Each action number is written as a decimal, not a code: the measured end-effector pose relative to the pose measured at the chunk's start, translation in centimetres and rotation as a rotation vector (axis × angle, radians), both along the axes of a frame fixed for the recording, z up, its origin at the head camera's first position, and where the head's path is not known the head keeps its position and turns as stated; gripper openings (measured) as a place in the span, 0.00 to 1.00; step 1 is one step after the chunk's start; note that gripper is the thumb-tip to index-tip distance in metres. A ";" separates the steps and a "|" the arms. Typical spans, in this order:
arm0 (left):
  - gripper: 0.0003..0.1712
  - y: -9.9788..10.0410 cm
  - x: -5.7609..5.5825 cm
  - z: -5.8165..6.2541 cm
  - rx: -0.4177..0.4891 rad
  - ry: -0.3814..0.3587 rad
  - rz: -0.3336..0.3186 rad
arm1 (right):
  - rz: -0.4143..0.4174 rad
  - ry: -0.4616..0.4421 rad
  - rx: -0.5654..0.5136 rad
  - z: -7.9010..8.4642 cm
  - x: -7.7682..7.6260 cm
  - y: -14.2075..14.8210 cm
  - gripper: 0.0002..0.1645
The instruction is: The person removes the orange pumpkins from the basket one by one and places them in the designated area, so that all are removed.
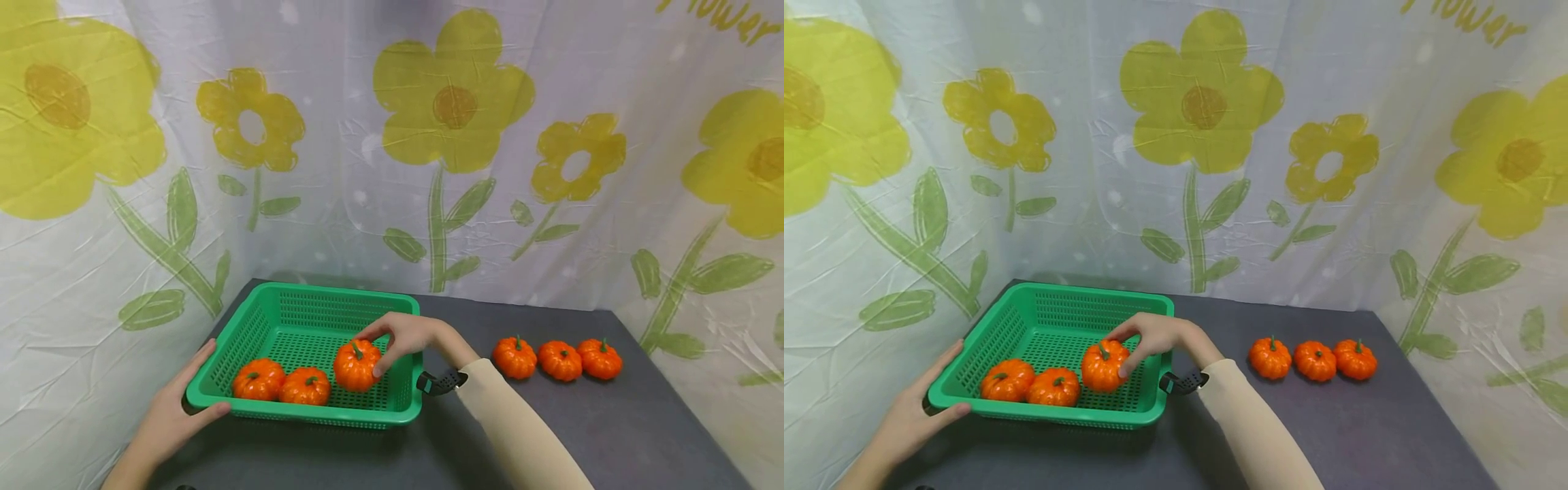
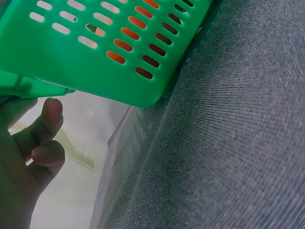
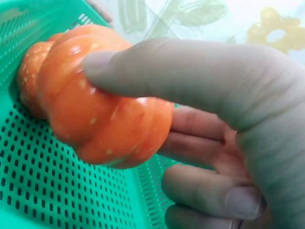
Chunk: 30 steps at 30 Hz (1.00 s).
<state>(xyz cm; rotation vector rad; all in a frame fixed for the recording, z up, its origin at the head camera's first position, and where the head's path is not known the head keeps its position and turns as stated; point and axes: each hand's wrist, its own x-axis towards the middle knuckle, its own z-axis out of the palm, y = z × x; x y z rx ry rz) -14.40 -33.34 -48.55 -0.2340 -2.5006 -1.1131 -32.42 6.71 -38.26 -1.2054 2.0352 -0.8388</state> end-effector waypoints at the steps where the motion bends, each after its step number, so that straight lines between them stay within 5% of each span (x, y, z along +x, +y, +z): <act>1: 0.60 0.0 0.0 0.0 -0.001 0.000 0.001 | 0.003 0.001 -0.027 -0.1 0.1 0.2 0.41; 6: 0.60 0.0 0.0 -0.1 0.002 -0.008 0.001 | -0.038 0.058 -0.108 -0.2 0.6 1.2 0.41; 15: 0.60 0.0 0.1 0.2 0.010 -0.014 -0.002 | -0.249 0.194 -0.185 0.0 2.3 3.4 0.46; 25: 0.60 -0.1 0.0 0.3 0.018 -0.057 0.010 | -0.570 0.224 -0.401 1.2 5.3 6.2 0.47; 30: 0.60 -0.1 -0.1 0.2 0.036 -0.071 -0.003 | -0.726 0.275 -0.409 1.3 6.2 7.9 0.46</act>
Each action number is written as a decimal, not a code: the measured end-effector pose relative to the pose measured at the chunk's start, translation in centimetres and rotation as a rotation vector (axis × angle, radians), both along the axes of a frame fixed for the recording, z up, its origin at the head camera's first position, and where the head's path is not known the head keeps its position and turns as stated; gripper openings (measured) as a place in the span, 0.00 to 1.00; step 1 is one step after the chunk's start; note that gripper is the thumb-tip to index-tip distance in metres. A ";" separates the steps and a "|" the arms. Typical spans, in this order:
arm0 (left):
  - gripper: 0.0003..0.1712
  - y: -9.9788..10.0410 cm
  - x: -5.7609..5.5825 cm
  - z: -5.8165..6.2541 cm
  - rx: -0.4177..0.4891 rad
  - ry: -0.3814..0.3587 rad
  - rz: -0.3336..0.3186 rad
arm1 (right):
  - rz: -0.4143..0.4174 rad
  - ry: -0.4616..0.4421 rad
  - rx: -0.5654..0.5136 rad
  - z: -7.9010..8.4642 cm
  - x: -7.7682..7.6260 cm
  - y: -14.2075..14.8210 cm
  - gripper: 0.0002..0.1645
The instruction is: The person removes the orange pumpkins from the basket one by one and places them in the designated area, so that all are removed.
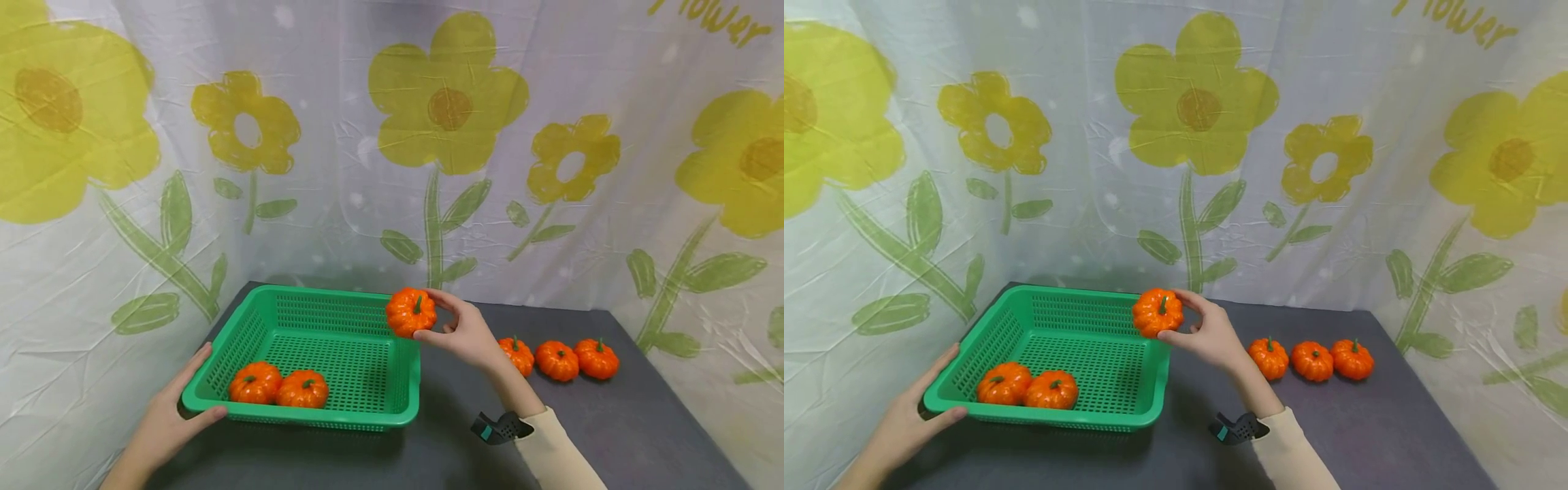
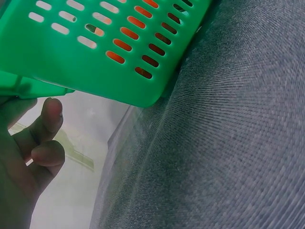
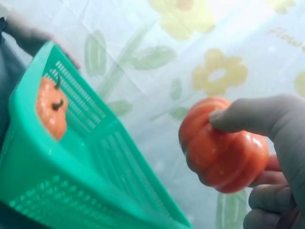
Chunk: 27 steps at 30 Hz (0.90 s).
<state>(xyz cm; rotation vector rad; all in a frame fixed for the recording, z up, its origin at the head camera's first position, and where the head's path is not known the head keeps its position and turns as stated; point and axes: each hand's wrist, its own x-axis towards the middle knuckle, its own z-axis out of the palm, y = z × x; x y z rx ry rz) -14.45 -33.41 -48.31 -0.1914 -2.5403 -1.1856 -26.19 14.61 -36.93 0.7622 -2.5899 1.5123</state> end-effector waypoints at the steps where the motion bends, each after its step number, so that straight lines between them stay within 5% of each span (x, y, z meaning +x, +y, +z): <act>1: 0.60 0.0 0.0 0.0 -0.002 0.001 0.000 | -0.024 0.007 0.001 -0.1 0.1 0.3 0.46; 16: 0.60 0.0 0.0 0.0 0.000 -0.035 -0.002 | -0.272 -0.023 -0.034 -4.5 1.6 4.2 0.45; 27: 0.60 -0.1 -0.2 -0.2 0.006 -0.025 -0.005 | -0.493 -0.001 0.065 -9.3 3.0 4.5 0.45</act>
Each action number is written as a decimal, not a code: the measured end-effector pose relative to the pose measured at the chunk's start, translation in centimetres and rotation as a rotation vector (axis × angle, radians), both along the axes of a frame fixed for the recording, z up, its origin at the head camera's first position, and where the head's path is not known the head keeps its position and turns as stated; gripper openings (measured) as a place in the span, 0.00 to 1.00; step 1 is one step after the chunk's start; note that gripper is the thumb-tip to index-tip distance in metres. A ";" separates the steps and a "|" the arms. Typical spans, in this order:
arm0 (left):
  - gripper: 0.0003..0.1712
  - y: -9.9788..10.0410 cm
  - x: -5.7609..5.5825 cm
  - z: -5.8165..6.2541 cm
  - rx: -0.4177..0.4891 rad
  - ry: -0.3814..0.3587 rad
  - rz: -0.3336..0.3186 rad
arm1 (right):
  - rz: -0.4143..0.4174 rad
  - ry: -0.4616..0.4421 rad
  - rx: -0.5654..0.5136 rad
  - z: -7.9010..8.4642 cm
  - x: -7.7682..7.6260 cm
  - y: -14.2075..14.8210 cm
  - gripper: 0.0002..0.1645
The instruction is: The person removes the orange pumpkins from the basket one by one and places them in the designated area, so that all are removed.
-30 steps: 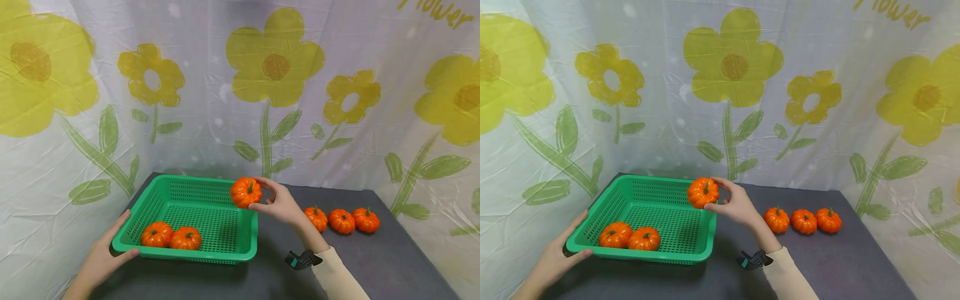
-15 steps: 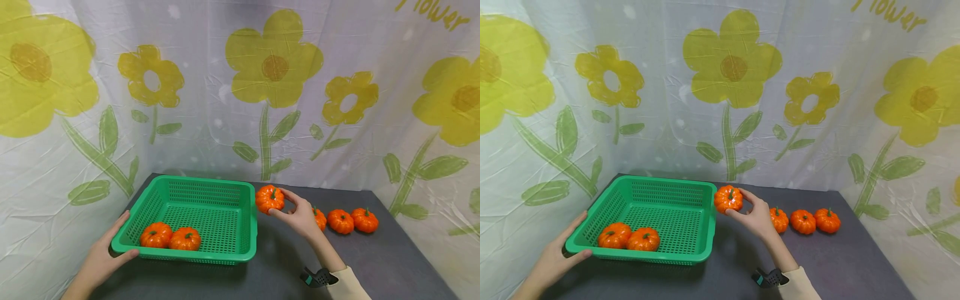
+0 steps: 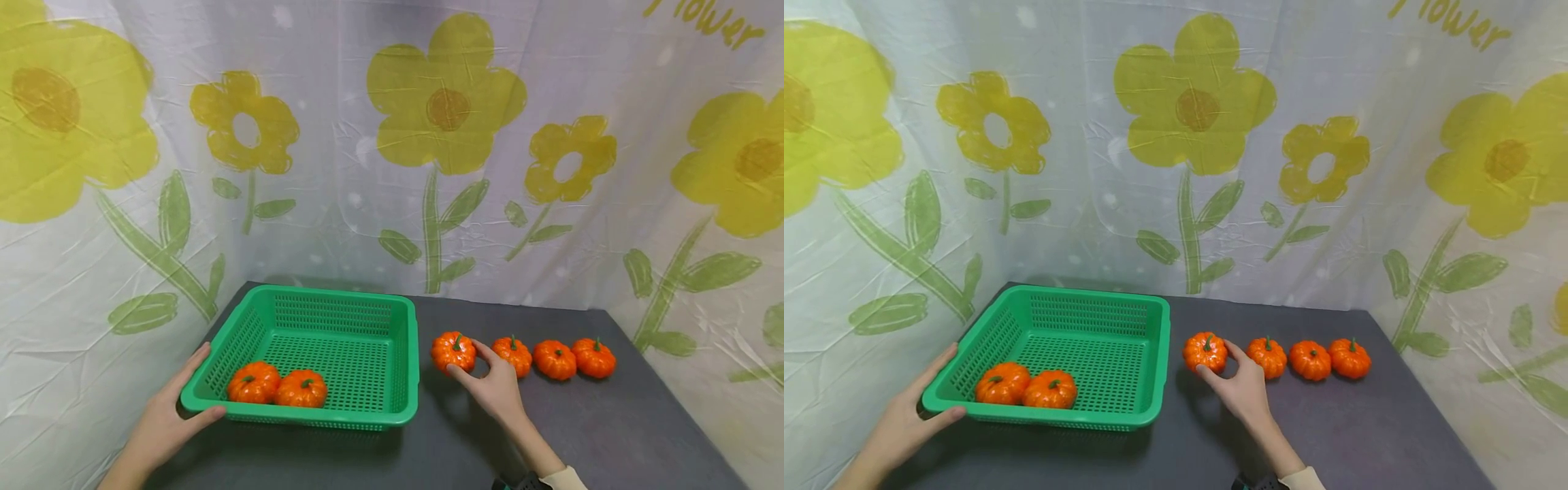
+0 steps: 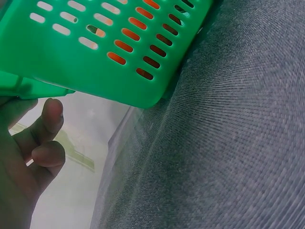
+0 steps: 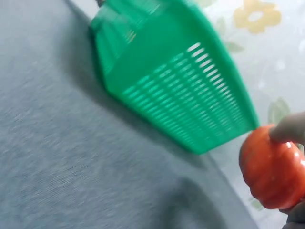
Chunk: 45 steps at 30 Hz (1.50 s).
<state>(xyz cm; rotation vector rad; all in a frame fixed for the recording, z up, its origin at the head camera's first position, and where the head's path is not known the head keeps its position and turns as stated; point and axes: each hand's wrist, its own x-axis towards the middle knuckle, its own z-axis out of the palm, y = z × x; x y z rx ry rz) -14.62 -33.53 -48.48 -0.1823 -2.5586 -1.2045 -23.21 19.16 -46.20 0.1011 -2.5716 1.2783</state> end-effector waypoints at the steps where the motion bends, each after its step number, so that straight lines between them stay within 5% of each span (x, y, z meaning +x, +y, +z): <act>1: 0.60 0.0 0.0 0.0 -0.002 0.002 0.001 | -0.017 0.006 0.006 -0.4 0.1 0.0 0.45; 12: 0.60 0.0 0.0 0.1 -0.007 -0.018 0.004 | -0.119 0.025 0.040 -3.4 0.1 1.0 0.47; 45: 0.59 0.1 0.2 0.4 -0.009 -0.005 0.002 | -0.218 0.039 0.062 -4.6 -1.6 0.2 0.45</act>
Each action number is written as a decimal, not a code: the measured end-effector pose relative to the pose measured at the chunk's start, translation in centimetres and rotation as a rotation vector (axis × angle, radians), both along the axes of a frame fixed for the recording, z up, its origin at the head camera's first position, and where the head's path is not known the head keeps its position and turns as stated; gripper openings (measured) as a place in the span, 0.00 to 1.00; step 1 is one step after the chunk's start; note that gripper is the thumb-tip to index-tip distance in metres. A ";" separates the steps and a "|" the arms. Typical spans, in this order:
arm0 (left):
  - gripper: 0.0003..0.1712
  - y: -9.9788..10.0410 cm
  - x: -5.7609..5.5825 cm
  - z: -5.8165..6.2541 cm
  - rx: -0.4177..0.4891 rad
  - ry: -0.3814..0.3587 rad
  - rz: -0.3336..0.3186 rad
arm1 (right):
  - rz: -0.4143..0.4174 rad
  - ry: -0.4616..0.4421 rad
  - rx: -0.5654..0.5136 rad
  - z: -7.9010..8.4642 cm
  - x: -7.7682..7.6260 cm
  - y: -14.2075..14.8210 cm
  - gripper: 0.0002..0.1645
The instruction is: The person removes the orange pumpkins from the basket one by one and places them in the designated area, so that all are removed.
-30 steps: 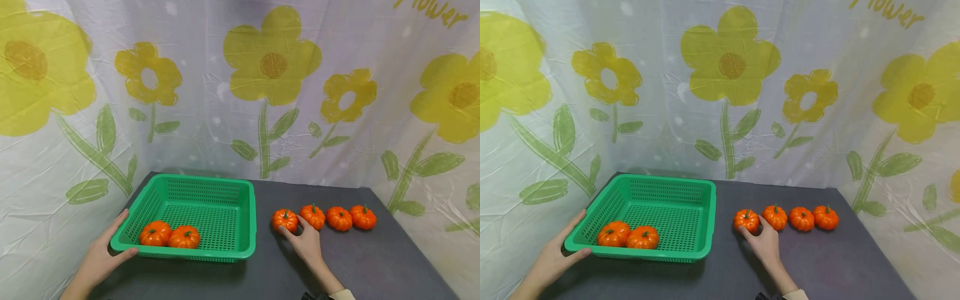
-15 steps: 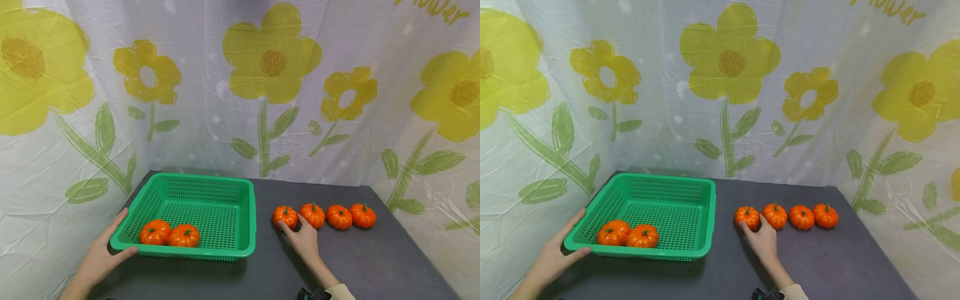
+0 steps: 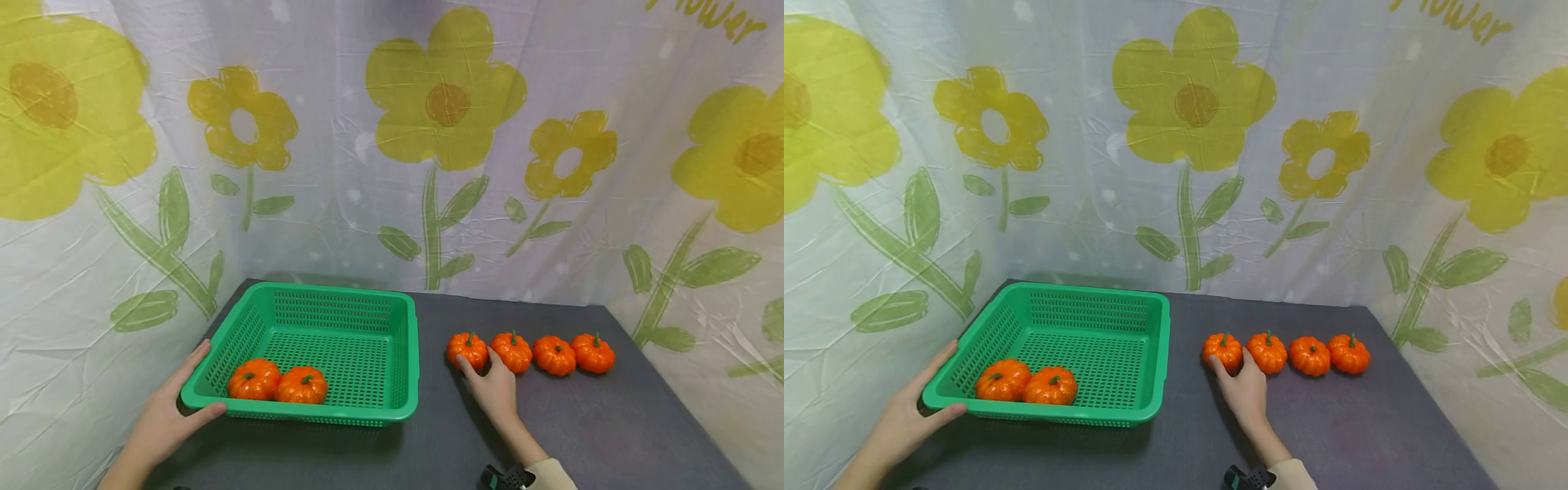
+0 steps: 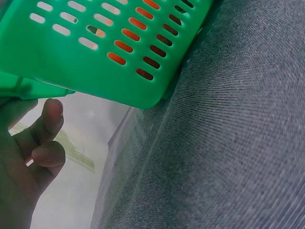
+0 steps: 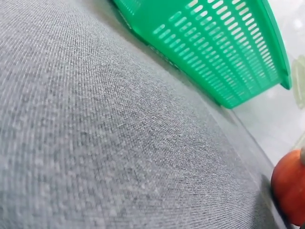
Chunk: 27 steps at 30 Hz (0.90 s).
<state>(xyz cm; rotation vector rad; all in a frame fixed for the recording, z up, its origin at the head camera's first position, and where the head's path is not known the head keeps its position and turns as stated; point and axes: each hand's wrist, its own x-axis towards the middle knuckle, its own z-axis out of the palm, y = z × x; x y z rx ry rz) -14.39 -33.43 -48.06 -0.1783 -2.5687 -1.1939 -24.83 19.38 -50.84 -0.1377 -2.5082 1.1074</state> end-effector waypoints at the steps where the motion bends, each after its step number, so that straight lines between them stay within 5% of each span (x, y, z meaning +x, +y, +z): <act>1: 0.59 0.0 0.0 0.0 0.000 0.001 0.000 | -0.001 0.000 0.001 0.0 0.0 0.0 0.46; 27: 0.60 0.1 0.1 0.2 -0.014 0.011 0.004 | -0.003 0.046 0.016 0.6 0.2 -0.4 0.45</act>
